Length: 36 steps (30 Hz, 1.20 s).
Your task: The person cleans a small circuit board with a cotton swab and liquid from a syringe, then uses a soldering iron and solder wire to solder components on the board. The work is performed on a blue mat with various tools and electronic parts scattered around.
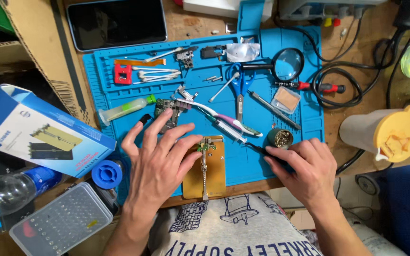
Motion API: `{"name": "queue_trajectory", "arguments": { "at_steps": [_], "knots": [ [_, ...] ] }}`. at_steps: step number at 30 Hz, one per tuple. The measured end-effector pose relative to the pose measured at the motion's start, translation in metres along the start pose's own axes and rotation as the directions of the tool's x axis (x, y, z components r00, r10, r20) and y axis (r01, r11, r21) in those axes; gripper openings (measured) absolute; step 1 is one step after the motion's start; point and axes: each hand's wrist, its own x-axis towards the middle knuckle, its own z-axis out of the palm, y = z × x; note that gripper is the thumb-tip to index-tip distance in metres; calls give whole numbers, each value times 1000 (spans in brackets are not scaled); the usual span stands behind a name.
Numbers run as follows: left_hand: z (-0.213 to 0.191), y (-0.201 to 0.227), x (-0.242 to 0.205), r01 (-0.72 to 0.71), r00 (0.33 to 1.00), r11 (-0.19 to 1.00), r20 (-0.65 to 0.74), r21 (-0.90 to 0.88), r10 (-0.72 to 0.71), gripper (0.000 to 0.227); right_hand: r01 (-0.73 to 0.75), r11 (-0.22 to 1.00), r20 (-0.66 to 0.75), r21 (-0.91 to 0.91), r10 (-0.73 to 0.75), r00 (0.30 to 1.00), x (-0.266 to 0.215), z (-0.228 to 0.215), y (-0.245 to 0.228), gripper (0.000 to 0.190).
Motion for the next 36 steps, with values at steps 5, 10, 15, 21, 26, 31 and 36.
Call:
{"name": "queue_trajectory", "arguments": {
  "at_steps": [5, 10, 15, 21, 26, 31, 36],
  "knots": [
    [1, -2, -5, 23, 1000, 1000, 3, 2, -23, 23, 44, 998, -67, 45, -41, 997, 2, 0, -2, 14],
    [-2, -2, -7, 52, 997, 997, -56, -63, -56, 20, 118, 992, -148, 42, -111, 983, 34, -3, -19, 18],
    [-5, -7, -10, -31, 980, 990, -199, -141, 2, 14, 121, 981, -76, -151, -133, 988, 70, -1, -35, 17],
    [2, -12, -20, -235, 945, 942, -284, -239, 163, 13, 132, 975, 56, -178, -123, 991, 85, 11, -41, 27],
    [-15, -11, -17, -235, 967, 893, -188, -383, 174, 15, 116, 982, 81, -150, -105, 991, 89, 14, -44, 21],
    [-23, -11, -14, -239, 966, 863, -198, -444, 165, 13, 111, 983, 63, -144, -103, 993, 103, 12, -45, 20],
    [-24, -11, -15, -231, 970, 836, -181, -498, 161, 13, 72, 977, 29, -202, -68, 997, 116, 9, -42, 20]
  ]
}}
